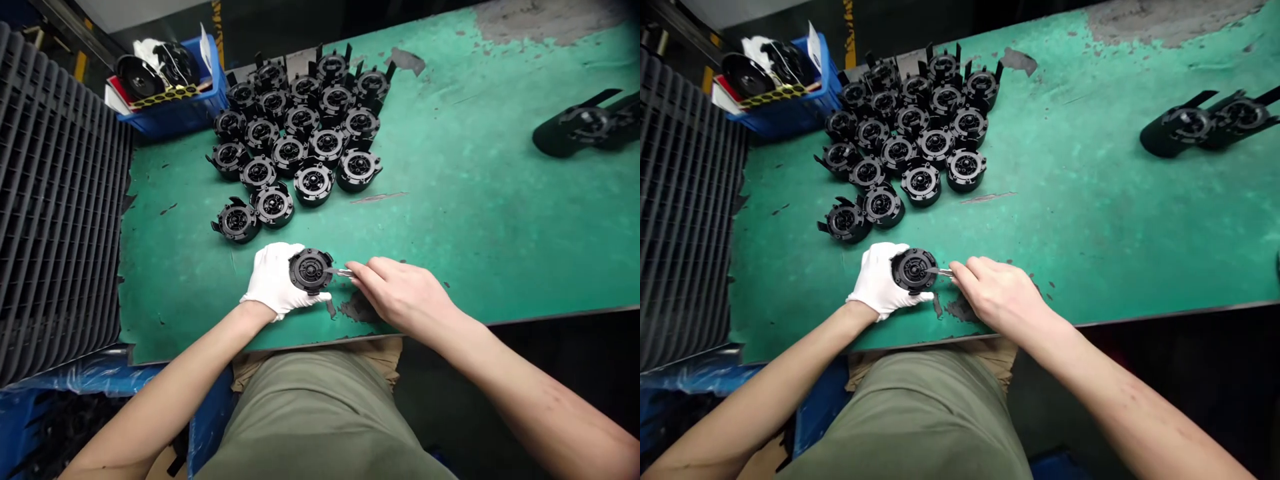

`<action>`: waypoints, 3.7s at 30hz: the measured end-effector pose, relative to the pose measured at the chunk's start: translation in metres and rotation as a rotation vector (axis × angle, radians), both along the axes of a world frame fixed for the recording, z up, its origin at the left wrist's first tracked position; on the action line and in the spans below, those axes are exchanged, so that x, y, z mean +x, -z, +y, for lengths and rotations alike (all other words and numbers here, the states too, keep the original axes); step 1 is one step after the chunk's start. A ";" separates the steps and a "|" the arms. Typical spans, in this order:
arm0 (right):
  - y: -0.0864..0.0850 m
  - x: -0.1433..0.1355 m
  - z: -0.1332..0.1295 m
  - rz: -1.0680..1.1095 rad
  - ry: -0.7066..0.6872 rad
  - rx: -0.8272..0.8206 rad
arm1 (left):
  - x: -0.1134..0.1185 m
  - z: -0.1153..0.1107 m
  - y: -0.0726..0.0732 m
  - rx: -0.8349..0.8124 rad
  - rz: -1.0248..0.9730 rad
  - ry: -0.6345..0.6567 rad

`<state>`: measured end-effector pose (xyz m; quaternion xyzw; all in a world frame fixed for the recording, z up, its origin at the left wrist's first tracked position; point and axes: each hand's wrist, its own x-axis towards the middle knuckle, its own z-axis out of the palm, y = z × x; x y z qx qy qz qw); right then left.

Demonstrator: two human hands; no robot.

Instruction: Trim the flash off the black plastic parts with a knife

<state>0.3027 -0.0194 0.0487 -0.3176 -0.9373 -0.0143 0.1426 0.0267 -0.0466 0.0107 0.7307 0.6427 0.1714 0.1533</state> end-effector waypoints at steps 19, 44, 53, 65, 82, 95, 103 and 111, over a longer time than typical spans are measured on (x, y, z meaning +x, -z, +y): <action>-0.016 -0.018 0.013 -0.250 -0.109 -0.099 | 0.000 0.003 0.000 0.021 -0.013 0.032; 0.011 -0.009 -0.029 0.367 0.126 -0.543 | -0.001 0.005 0.006 0.007 -0.110 -0.002; 0.012 -0.037 -0.019 0.465 -0.106 -0.527 | 0.007 0.012 -0.011 -0.002 -0.167 0.052; 0.011 -0.034 -0.028 0.566 -0.070 -0.555 | 0.002 0.005 -0.011 -0.023 -0.255 0.021; -0.030 0.011 0.026 -0.066 -0.223 -0.032 | -0.001 -0.006 -0.004 0.126 -0.235 0.299; -0.034 -0.022 0.050 -0.132 -0.390 0.056 | -0.001 -0.008 -0.003 0.177 -0.227 0.312; -0.024 -0.018 0.026 -0.017 -0.288 -0.063 | 0.001 -0.008 -0.007 0.132 -0.229 0.282; -0.025 -0.019 0.021 -0.035 -0.250 -0.090 | 0.000 -0.009 -0.005 0.164 -0.241 0.310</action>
